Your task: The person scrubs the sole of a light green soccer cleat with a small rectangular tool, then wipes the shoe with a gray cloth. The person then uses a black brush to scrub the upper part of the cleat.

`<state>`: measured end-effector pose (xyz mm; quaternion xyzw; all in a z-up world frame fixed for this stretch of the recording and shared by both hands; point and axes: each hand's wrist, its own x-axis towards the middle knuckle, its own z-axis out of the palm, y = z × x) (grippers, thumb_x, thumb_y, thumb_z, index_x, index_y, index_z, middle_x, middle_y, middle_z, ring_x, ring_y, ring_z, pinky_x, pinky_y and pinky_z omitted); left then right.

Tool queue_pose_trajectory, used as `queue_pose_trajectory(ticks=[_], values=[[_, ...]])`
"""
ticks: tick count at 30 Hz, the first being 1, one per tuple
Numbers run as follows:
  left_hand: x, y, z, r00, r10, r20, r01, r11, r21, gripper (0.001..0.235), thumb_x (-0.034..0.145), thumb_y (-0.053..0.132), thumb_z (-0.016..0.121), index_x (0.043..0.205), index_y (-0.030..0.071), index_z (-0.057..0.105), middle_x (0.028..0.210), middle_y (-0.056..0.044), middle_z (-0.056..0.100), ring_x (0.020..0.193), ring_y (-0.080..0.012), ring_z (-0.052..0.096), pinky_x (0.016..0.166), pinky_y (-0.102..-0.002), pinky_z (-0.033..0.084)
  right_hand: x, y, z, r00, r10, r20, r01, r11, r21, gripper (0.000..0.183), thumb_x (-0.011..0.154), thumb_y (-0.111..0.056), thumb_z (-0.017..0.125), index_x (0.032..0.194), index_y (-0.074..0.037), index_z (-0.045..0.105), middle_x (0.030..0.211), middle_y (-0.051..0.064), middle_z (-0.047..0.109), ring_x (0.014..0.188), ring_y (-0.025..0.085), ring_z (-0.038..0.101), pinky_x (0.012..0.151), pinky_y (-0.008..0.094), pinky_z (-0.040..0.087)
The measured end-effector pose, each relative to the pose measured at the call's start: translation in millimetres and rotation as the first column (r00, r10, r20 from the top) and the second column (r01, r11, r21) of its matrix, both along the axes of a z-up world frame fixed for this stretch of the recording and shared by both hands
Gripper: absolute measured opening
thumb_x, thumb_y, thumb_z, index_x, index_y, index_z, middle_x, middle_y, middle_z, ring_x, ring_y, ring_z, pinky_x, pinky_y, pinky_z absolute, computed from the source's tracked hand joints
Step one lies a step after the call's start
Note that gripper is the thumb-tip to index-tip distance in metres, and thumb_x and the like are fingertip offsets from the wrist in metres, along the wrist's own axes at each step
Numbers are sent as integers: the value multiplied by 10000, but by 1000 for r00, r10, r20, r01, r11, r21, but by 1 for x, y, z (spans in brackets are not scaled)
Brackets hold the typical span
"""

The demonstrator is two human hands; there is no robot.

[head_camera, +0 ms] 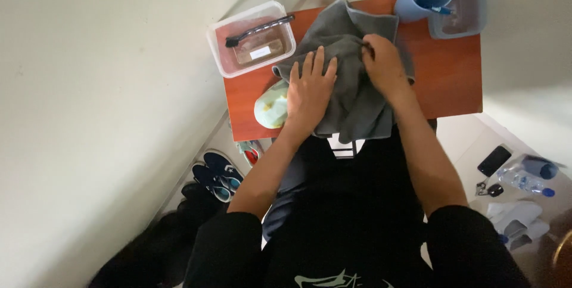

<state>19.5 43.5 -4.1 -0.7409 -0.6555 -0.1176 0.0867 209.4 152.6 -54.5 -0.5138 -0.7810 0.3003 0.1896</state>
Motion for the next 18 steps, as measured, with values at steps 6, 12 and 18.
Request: queue_pose_trajectory(ticks=[6,12,18], values=[[1,3,-28,1000,16,-1,-16,998,56,389,988,358,687,1291,140,577,1409,-195,583,1309,-335,595,1040,-552,496,-18,-49,29,991,-76,111,60,988,140,441,1017,-414,711,1197,-84,480,1155,66,351,1160,366,330,985,582,250],[2,-1,-26,1000,19,-2,-19,995,102,358,1028,350,612,1270,109,506,1389,-199,590,1300,-324,594,1047,-545,492,-20,-47,32,905,76,417,-217,929,300,376,1088,-473,617,1135,-101,647,976,55,528,1036,176,428,922,425,302],[2,-4,-5,1000,-17,-2,17,992,127,198,1043,226,574,1189,97,541,1364,-229,601,1283,-351,604,1007,-560,492,0,-15,-19,952,187,243,-213,973,85,338,1089,-348,485,1188,-70,650,1058,160,651,1030,382,594,863,525,470]])
